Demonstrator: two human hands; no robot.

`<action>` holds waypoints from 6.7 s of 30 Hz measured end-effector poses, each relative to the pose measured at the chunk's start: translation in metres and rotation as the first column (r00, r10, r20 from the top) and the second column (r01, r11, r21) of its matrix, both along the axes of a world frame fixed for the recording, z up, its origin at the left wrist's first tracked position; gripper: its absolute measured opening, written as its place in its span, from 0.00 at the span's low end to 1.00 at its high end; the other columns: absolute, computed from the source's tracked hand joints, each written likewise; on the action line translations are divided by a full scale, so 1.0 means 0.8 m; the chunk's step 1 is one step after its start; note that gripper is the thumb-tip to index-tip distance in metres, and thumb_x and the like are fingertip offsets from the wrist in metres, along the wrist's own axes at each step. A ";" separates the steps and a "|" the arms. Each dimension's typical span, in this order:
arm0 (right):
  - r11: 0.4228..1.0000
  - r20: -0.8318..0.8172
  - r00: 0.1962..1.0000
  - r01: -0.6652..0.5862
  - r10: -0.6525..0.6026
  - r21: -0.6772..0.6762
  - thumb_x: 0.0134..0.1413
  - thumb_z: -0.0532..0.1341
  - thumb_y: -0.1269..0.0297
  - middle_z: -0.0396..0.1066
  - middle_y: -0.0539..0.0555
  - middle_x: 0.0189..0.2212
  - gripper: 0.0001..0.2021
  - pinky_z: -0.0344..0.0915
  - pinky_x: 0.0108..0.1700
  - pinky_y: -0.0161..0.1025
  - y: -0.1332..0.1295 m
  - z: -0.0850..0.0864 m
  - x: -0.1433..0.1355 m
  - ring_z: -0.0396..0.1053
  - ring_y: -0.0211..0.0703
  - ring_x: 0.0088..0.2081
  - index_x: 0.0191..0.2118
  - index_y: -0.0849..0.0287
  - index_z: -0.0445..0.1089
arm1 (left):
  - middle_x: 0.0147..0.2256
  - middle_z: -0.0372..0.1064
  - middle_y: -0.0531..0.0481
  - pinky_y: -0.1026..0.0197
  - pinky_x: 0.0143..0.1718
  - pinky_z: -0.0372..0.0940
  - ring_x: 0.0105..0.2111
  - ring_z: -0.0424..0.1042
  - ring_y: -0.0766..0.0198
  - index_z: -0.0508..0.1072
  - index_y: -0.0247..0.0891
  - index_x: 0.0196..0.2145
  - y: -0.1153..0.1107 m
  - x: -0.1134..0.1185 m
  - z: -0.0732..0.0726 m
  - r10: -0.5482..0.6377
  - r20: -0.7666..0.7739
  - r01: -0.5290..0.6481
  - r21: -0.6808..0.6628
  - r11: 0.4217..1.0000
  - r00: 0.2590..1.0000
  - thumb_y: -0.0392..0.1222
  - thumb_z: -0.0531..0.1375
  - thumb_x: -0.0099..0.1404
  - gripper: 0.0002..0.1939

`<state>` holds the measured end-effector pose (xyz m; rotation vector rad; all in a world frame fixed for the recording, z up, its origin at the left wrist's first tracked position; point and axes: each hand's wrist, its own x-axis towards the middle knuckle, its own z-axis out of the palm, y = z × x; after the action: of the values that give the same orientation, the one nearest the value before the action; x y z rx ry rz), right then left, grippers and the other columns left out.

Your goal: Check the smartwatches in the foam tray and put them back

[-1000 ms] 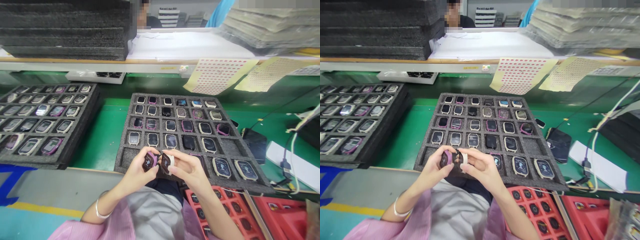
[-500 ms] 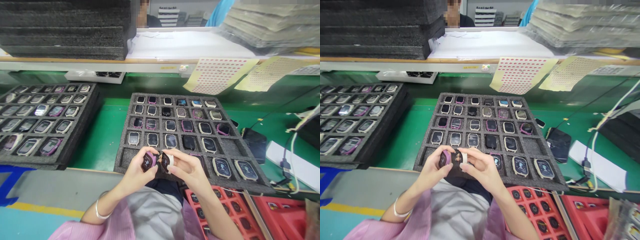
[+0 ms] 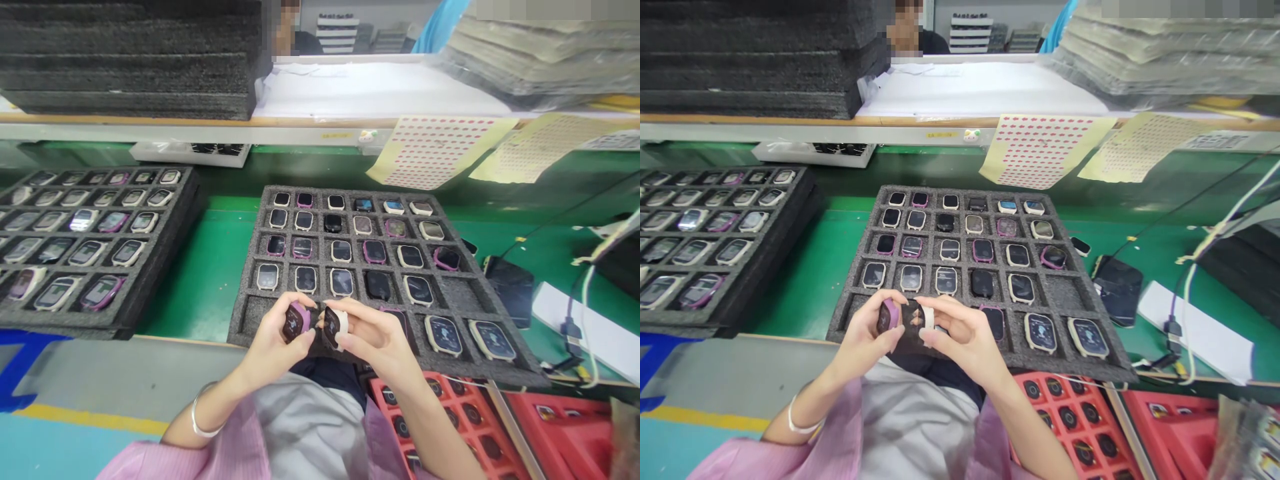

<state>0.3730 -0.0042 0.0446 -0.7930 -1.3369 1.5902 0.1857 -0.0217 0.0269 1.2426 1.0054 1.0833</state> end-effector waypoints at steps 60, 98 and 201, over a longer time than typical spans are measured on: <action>0.993 -0.078 0.997 0.004 -0.013 -0.114 0.47 0.70 0.67 0.74 0.57 0.42 0.13 0.70 0.48 0.46 0.005 0.000 0.001 0.72 0.49 0.45 0.41 0.53 0.77 | 0.28 0.58 0.58 0.68 0.25 0.55 0.22 0.56 0.73 0.61 0.40 0.38 0.001 -0.003 0.018 -0.005 -0.125 -0.004 -0.074 0.997 0.992 0.31 0.58 0.59 0.11; 0.987 -0.039 0.999 -0.029 0.023 -0.161 0.51 0.68 0.67 0.77 0.59 0.41 0.17 0.70 0.51 0.48 -0.001 0.002 0.004 0.74 0.52 0.46 0.49 0.56 0.74 | 0.28 0.57 0.59 0.69 0.24 0.54 0.22 0.57 0.73 0.62 0.40 0.38 0.001 -0.001 0.009 -0.010 -0.106 0.006 -0.038 0.999 0.994 0.29 0.58 0.57 0.13; 0.989 -0.035 0.999 -0.009 0.004 -0.146 0.55 0.65 0.67 0.74 0.57 0.48 0.17 0.67 0.55 0.49 -0.001 -0.002 0.006 0.72 0.50 0.50 0.51 0.52 0.71 | 0.35 0.69 0.51 0.67 0.25 0.64 0.29 0.67 0.67 0.63 0.41 0.56 0.001 0.003 0.020 -0.004 0.076 0.017 -0.172 0.985 0.997 0.36 0.64 0.57 0.30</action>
<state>0.3780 -0.0050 0.0429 -0.8457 -1.2096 1.7149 0.1880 -0.0212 0.0425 1.0589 1.0119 1.0059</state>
